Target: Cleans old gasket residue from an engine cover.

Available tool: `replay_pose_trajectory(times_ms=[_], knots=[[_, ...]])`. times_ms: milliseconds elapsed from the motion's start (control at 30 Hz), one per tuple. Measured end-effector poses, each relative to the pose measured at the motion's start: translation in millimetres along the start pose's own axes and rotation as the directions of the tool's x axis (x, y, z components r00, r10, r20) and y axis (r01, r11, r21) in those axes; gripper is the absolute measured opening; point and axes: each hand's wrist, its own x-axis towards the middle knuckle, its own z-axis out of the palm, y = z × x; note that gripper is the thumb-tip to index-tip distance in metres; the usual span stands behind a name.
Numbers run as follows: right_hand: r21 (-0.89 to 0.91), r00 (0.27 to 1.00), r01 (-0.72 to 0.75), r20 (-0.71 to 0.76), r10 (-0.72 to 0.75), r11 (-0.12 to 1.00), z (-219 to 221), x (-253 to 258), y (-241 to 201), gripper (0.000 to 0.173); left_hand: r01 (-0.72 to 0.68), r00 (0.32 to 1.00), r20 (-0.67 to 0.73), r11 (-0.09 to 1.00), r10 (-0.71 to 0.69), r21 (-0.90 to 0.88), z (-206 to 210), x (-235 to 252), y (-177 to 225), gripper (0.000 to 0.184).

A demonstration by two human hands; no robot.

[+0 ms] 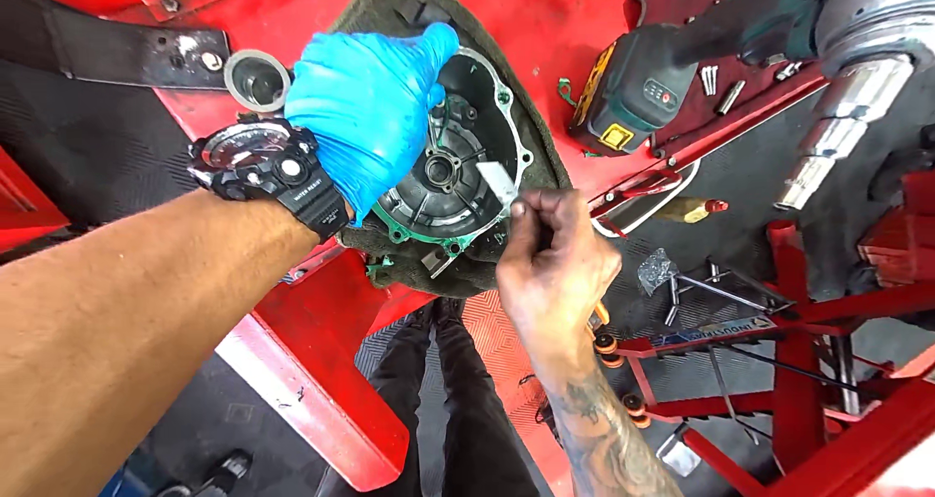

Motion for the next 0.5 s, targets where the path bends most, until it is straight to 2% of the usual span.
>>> replay_pose_trajectory(times_ms=[133, 300, 500], knots=[[0.005, 0.997, -0.056, 0.051, 0.055, 0.998, -6.0, -10.3, -7.0, 0.007, 0.009, 1.000, 0.002, 1.000, -0.009, 0.001, 0.6, -0.4, -0.8, 0.038], [0.021, 0.996, -0.054, -0.070, 0.056, 0.998, 5.3, -2.8, -1.9, 0.005, -0.007, 1.000, -0.017, 1.000, 0.007, 0.008, 1.7, -0.3, -1.6, 0.037], [0.035, 0.992, -0.123, -0.034, 0.124, 0.992, 1.5, -3.6, -5.9, 0.006, 0.008, 1.000, -0.027, 1.000, -0.008, -0.004, 2.1, 0.5, 0.3, 0.037]])
